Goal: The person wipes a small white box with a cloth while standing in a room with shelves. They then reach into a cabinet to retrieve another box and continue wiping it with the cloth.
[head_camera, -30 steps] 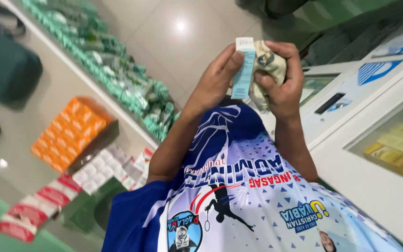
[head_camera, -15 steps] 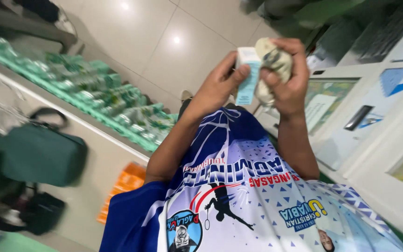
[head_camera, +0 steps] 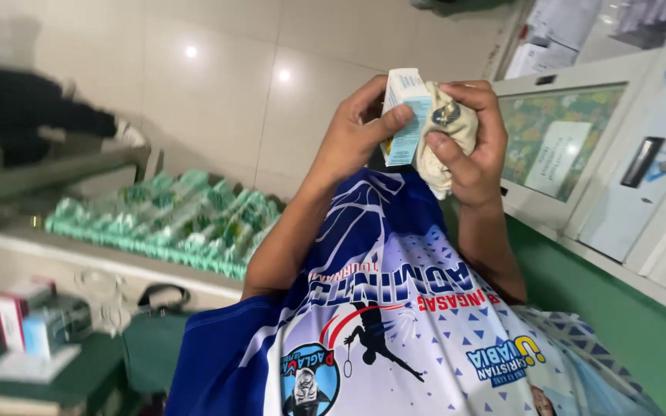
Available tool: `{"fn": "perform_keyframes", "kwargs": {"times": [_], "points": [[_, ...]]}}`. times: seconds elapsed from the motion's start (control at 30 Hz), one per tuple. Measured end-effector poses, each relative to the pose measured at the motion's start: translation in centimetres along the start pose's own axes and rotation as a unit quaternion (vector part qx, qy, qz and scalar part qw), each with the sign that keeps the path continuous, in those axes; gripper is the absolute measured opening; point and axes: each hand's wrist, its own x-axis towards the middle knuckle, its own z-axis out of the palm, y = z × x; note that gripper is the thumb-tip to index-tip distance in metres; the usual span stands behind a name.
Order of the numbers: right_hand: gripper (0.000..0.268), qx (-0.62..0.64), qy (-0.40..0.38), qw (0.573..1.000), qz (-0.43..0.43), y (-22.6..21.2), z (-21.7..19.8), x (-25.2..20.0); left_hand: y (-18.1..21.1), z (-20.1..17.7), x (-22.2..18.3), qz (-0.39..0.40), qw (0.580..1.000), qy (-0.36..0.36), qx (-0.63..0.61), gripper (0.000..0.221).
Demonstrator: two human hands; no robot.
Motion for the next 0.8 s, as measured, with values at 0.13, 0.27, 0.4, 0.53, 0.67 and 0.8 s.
{"fn": "perform_keyframes", "kwargs": {"times": [0.13, 0.27, 0.4, 0.53, 0.67, 0.8], "points": [[0.044, -0.019, 0.054, 0.998, 0.003, 2.0, -3.2, 2.4, -1.0, 0.8, 5.0, 0.008, 0.997, -0.07, 0.025, 0.056], [0.049, 0.039, 0.09, 0.995, -0.006, 4.2, -6.8, 5.7, -1.0, 2.4, 9.9, 0.016, 0.998, -0.058, 0.007, 0.062], [0.044, 0.05, 0.129, 0.99, 0.018, 4.8, -9.1, 9.5, 0.0, 3.7, 14.3, -0.024, 0.999, -0.037, -0.03, 0.055], [0.045, 0.009, 0.147, 0.989, -0.012, 4.4, -11.5, 12.5, 0.4, 4.6, 18.3, -0.03, 0.997, -0.069, -0.02, 0.06], [0.048, 0.045, 0.233, 0.97, 0.042, 4.5, -11.6, 13.6, -0.5, 5.3, 21.7, -0.026, 0.994, -0.11, -0.008, 0.06], [0.047, 0.054, 0.309, 0.947, 0.07, 5.8, -11.7, 14.8, -0.7, 5.4, 25.5, -0.077, 0.988, -0.134, -0.019, 0.058]]}}
